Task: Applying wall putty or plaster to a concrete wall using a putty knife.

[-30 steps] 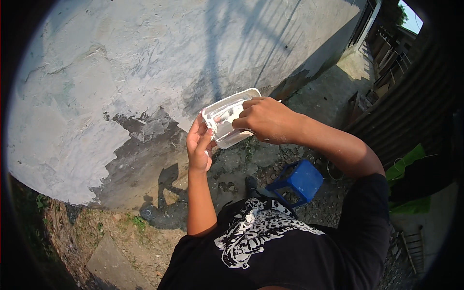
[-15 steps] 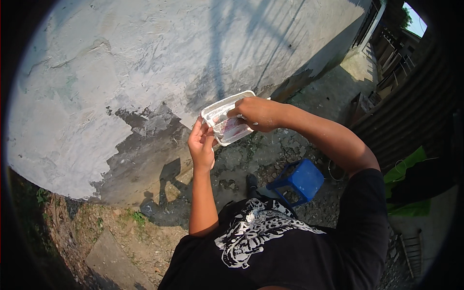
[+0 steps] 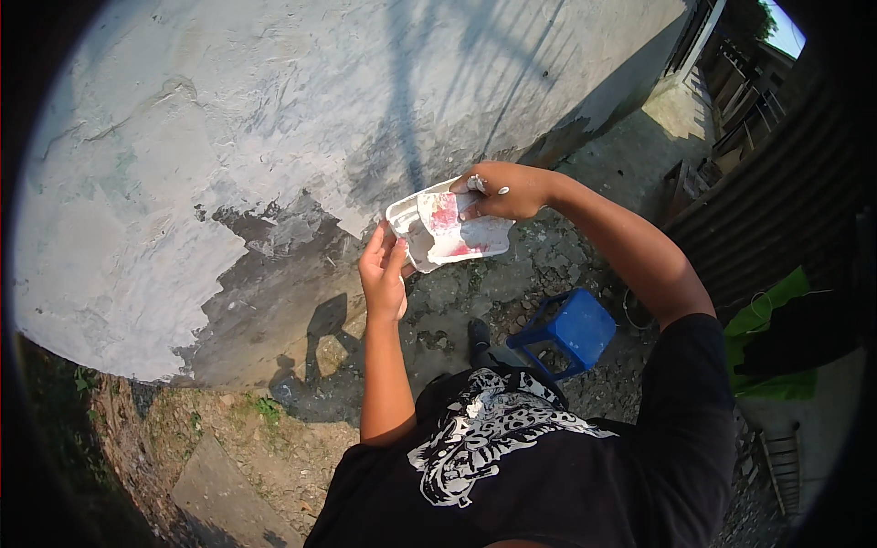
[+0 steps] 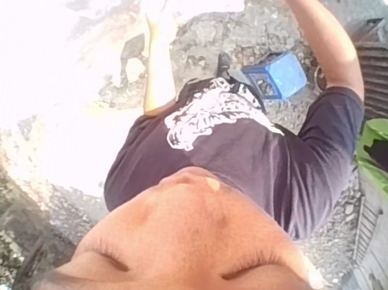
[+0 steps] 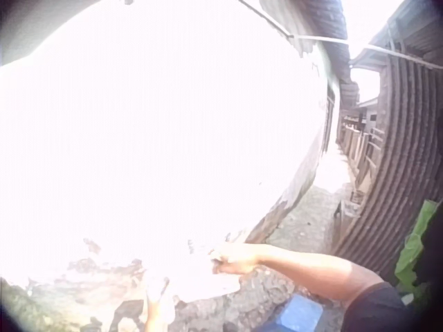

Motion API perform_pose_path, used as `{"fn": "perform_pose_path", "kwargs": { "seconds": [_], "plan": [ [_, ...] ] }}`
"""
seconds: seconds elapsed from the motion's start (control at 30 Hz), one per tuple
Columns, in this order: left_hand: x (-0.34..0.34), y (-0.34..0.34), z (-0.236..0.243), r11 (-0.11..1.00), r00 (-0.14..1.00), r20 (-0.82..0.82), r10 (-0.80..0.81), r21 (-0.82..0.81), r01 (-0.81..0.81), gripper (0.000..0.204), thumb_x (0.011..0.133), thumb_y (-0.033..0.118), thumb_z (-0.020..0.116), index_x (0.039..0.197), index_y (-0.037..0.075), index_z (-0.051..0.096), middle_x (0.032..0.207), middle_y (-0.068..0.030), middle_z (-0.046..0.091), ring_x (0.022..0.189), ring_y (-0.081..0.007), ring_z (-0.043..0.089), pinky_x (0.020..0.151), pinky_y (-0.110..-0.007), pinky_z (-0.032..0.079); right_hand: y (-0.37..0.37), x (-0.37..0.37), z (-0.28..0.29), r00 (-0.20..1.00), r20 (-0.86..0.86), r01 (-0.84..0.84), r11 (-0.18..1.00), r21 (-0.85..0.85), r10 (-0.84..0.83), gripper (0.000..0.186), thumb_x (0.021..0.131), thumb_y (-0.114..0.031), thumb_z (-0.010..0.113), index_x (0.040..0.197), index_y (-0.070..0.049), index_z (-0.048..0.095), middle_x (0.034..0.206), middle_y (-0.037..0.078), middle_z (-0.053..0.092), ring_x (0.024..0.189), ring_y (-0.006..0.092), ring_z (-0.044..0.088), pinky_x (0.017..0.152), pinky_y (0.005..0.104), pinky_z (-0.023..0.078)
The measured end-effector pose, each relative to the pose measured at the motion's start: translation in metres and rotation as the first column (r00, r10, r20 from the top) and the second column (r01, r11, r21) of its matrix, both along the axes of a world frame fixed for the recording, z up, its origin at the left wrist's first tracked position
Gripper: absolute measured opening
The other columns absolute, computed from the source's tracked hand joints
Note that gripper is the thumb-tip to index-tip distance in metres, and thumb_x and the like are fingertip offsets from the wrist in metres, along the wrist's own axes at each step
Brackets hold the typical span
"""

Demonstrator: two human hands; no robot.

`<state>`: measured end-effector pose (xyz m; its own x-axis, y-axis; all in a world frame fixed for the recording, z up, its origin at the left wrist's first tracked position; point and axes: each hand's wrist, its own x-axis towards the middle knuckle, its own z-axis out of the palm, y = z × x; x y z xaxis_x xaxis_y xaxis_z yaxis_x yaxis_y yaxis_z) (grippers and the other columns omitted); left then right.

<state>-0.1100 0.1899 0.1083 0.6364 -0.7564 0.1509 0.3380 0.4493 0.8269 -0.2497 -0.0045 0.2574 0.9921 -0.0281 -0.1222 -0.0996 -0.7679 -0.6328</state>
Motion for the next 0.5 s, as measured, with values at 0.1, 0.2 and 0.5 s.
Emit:
{"fn": "perform_pose_path", "kwargs": {
  "seconds": [0.1,0.2,0.5],
  "plan": [
    [0.002,0.000,-0.001,1.000,0.999,-0.031,-0.013,0.014,0.014,0.056,0.097,0.008,0.060,0.147,-0.005,0.037,0.125,-0.0118,0.062,0.104,-0.0134,0.064,0.079,-0.029,0.059,-0.006,-0.015,-0.001,0.993,-0.050,0.115,0.977,0.179,-0.108,0.029,0.095,-0.016,0.065,0.119,0.001,0.063,0.090,0.006,0.070,0.081,0.0087,0.063,0.073,0.0307,0.053],
    [0.003,-0.008,-0.003,0.998,0.997,-0.058,-0.048,0.042,0.051,0.055,0.097,0.009,0.059,0.146,-0.004,0.038,0.126,-0.0114,0.062,0.105,-0.0131,0.064,0.080,-0.029,0.059,-0.028,-0.034,-0.035,0.907,-0.078,0.354,0.647,0.675,-0.414,0.029,0.098,-0.010,0.059,0.124,0.005,0.059,0.106,0.008,0.070,0.092,0.0110,0.066,0.082,0.0290,0.055],
    [0.021,-0.068,-0.033,0.998,0.993,-0.117,0.000,0.067,0.008,0.052,0.094,0.009,0.061,0.141,-0.003,0.043,0.121,-0.0109,0.064,0.104,-0.0157,0.066,0.079,-0.029,0.060,-0.088,-0.083,-0.150,0.613,-0.190,0.171,-0.106,0.980,-0.767,0.031,0.098,-0.004,0.057,0.128,0.000,0.055,0.118,0.012,0.066,0.108,0.0228,0.066,0.095,0.0397,0.055]
  ]
}}
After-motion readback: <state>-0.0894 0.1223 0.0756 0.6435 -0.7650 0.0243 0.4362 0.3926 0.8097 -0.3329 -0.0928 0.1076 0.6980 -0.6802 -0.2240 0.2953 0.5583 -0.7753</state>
